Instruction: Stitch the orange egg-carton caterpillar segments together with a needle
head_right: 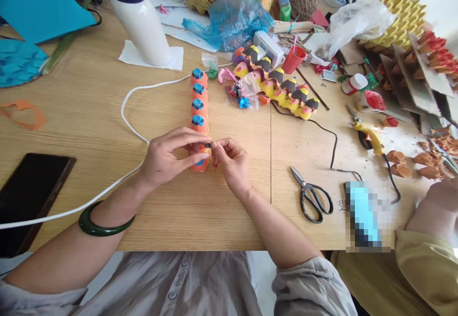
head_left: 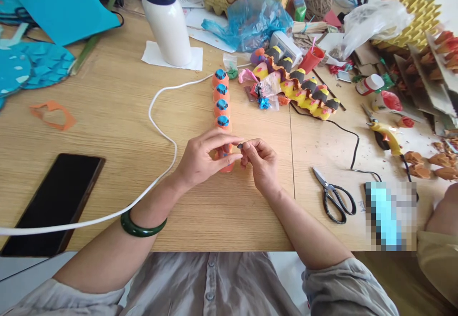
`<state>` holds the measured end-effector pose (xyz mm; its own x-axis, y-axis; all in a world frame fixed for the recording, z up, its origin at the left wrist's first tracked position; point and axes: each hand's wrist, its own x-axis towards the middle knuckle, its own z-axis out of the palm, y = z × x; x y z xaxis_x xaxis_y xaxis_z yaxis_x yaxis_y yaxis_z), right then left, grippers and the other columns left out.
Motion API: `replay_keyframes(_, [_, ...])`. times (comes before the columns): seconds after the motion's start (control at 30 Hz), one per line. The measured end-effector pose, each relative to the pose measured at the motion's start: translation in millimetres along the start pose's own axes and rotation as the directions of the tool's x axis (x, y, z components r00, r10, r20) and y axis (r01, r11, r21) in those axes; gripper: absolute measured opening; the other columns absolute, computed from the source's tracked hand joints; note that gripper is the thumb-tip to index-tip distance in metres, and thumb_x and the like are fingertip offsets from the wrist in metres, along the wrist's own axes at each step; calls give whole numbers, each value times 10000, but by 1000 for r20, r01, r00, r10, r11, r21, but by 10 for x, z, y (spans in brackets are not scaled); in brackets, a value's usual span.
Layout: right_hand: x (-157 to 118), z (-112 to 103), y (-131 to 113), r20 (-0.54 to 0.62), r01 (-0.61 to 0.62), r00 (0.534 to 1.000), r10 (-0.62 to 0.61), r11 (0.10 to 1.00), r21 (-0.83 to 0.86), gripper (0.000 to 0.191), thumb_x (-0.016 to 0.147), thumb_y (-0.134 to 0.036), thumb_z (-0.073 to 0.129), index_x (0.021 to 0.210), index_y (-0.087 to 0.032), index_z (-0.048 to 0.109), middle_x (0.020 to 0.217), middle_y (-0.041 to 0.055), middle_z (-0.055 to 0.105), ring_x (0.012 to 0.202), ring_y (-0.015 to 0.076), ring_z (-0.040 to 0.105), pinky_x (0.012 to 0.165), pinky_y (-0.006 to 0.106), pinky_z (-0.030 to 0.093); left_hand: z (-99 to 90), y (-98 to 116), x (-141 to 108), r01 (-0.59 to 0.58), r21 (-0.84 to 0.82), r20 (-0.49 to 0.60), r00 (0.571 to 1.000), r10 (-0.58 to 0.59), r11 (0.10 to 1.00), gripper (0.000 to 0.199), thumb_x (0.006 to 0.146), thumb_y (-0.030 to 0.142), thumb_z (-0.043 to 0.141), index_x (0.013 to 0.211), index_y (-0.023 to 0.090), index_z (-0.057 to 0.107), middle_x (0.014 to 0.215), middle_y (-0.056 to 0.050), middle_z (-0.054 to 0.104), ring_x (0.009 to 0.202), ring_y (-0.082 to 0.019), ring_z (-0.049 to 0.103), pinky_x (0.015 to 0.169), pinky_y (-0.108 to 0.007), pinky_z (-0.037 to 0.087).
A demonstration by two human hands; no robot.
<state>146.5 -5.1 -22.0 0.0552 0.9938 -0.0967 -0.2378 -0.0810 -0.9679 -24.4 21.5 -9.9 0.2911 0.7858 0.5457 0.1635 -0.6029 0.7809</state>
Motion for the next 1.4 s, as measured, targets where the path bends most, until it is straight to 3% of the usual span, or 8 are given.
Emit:
replay_keyframes(0.17, [-20,-7,10,38,12,999,-12,1000,2,397,838,-575,807,760,-212,667,621,-55,611,520,76,541,488,216,495,49,18,-29,-42,109,-82,995,52,993,76,910,131,782,947,186,820,903,-26,803,812,-120,745,733,-183,569])
replay_keyframes(0.27, [-15,-11,2,87,18,996,-21,999,39,352,876,-540,785,793,-212,684,689,-45,656,533,72,581,509,216,528,45,30,-24,-23,116,-98,995,35,993,92,920,138,770,966,197,823,907,-24,807,803,-126,748,700,-188,573])
replay_keyframes(0.4, [-12,-5,-28,110,11,994,-16,999,49,341,804,-512,862,873,-220,698,733,-49,681,550,74,601,517,219,554,30,45,-12,-5,83,-94,995,13,996,95,928,151,762,978,199,827,913,-28,802,815,-125,747,710,-184,584])
replay_keyframes(0.57, [-20,-6,-57,103,54,993,-55,999,8,339,864,-519,806,814,-210,674,709,-52,647,544,64,595,524,213,547,11,66,-7,40,-4,-46,998,-40,999,263,941,198,750,1199,228,793,1065,-55,794,869,-141,744,742,-219,618])
replay_keyframes(0.73, [-27,-11,-59,97,76,993,-73,997,-25,348,877,-538,786,805,-212,687,710,-44,651,549,69,596,526,218,539,17,70,-6,50,51,-41,998,-48,997,124,956,208,731,1022,247,829,978,-31,818,899,-163,764,797,-253,608])
replay_keyframes(0.87, [-28,-8,-56,74,22,997,-19,999,-29,398,922,-602,702,832,-214,683,731,-38,660,559,71,600,553,226,547,26,62,-4,59,74,-72,996,-54,996,134,966,242,722,1046,238,829,984,-34,824,902,-166,763,799,-260,608])
replay_keyframes(1.17, [-10,-8,-68,97,11,995,-13,1000,22,327,838,-507,834,852,-220,679,723,-53,638,555,70,581,528,216,544,24,64,-11,37,87,-47,998,-33,995,159,967,196,713,1068,240,829,1023,-38,819,943,-165,763,852,-266,602])
replay_keyframes(1.4, [7,-16,-39,98,-22,995,16,998,62,333,864,-534,799,929,-227,688,742,-54,661,547,69,585,522,215,542,26,59,-18,27,99,-46,999,-22,995,189,963,160,708,1083,247,826,1040,-30,819,958,-161,765,868,-259,603])
